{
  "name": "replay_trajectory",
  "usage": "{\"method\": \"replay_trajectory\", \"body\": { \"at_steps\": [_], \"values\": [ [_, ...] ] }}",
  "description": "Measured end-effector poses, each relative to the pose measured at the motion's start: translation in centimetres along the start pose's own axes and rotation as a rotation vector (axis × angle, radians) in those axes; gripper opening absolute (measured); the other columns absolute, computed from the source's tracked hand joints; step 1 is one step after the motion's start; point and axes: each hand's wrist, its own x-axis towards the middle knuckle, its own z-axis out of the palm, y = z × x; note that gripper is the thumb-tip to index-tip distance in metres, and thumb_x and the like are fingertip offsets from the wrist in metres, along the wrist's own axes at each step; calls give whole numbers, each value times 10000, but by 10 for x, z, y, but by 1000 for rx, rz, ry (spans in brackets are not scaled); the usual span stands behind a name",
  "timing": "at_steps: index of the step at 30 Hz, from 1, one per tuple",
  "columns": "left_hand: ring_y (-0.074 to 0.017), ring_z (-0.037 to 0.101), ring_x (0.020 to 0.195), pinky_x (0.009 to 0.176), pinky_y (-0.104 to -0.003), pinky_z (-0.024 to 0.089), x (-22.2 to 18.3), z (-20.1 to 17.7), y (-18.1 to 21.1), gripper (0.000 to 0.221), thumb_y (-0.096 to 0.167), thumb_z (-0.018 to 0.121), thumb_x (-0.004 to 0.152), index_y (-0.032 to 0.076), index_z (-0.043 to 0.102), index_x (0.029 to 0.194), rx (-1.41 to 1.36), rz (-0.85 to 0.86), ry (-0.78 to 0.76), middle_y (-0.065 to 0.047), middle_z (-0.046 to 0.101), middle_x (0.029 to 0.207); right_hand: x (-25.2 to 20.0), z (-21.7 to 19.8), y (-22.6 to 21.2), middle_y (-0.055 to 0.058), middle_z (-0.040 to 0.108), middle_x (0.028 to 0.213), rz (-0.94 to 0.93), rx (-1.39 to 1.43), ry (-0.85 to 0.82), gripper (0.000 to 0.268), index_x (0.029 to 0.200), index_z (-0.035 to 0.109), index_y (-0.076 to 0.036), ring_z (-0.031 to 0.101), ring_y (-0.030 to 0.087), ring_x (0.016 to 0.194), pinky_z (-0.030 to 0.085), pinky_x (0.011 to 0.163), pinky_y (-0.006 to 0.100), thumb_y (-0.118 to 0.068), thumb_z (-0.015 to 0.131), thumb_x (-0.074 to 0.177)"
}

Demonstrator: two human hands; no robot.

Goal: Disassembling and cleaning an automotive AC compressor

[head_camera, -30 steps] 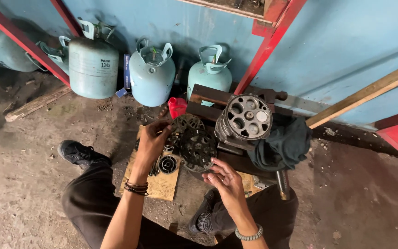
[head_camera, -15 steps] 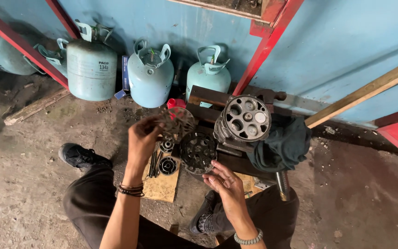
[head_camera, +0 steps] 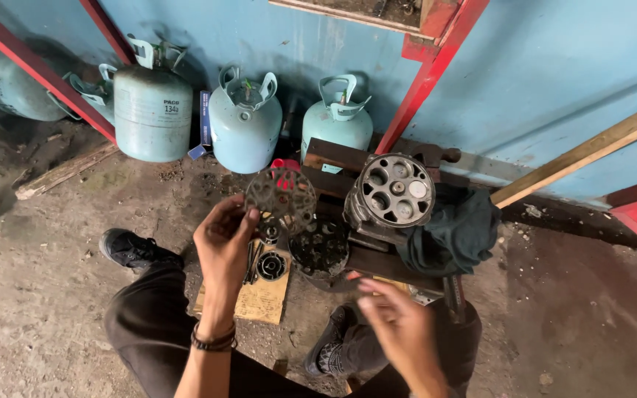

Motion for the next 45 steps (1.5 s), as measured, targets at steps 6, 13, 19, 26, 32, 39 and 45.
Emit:
{"method": "replay_trajectory", "body": {
  "at_steps": [6, 13, 19, 26, 32, 39, 45],
  "values": [
    [-133, 658, 829, 704, -247, 579, -25, 10, 18, 338, 9, 697, 902, -7, 642, 1234, -182, -176, 21, -76, 704, 1007, 24, -72, -38, 155, 695, 943, -598, -448, 591, 272, 1095, 666, 75, 547, 142, 626, 448, 496, 219, -11, 764, 856],
    [-221, 674, 842, 682, -423, 672, -42, 41, 17, 289, -25, 701, 887, -70, 650, 1168, -250, -194, 15, -126, 649, 924, 65, -96, -19, 140, 661, 1172, -475, -796, 646, 270, 1133, 709, -71, 610, 411, 1113, 473, 950, 559, -146, 777, 882],
    [-279, 681, 889, 732, -455, 646, -45, 56, -1, 197, 19, 672, 932, -50, 683, 1116, -197, -138, -8, -188, 673, 943, 88, -92, 4, 229, 575, 1022, -650, -305, 987, 170, 1174, 581, 38, 594, 401, 951, 456, 907, 458, 27, 612, 1007],
    [-219, 635, 820, 724, -402, 588, -51, 76, 7, 116, 78, 687, 950, -20, 701, 1010, -126, -48, -45, -141, 660, 835, 91, -67, -55, 87, 490, 946, -1039, 123, 991, 100, 1059, 369, -13, 451, 165, 819, 440, 851, 341, 28, 455, 1092],
    [-183, 604, 830, 735, -369, 541, -61, 86, 33, 109, 96, 629, 992, 2, 680, 969, -186, -30, 19, -105, 645, 819, 95, -56, -89, 70, 489, 882, -1183, 122, 966, 132, 1021, 355, -38, 431, 171, 746, 440, 810, 345, 70, 429, 1006],
    [-229, 539, 967, 909, -435, 454, -56, 89, 15, 154, 40, 382, 1009, 46, 500, 1109, -848, -269, -104, -118, 564, 1069, 75, -43, -104, 92, 399, 952, -1177, 80, 1091, 56, 1041, 373, -21, 408, 210, 849, 420, 849, 388, -76, 377, 1039],
    [-179, 582, 1127, 1039, -352, 413, -71, 98, 22, 379, 298, 346, 1050, 72, 600, 1218, -994, -460, -98, -83, 633, 1215, 49, 6, -120, 166, 690, 884, -964, -270, 693, 292, 1088, 563, 60, 597, 240, 636, 524, 616, 344, 45, 557, 796]
  ]
}}
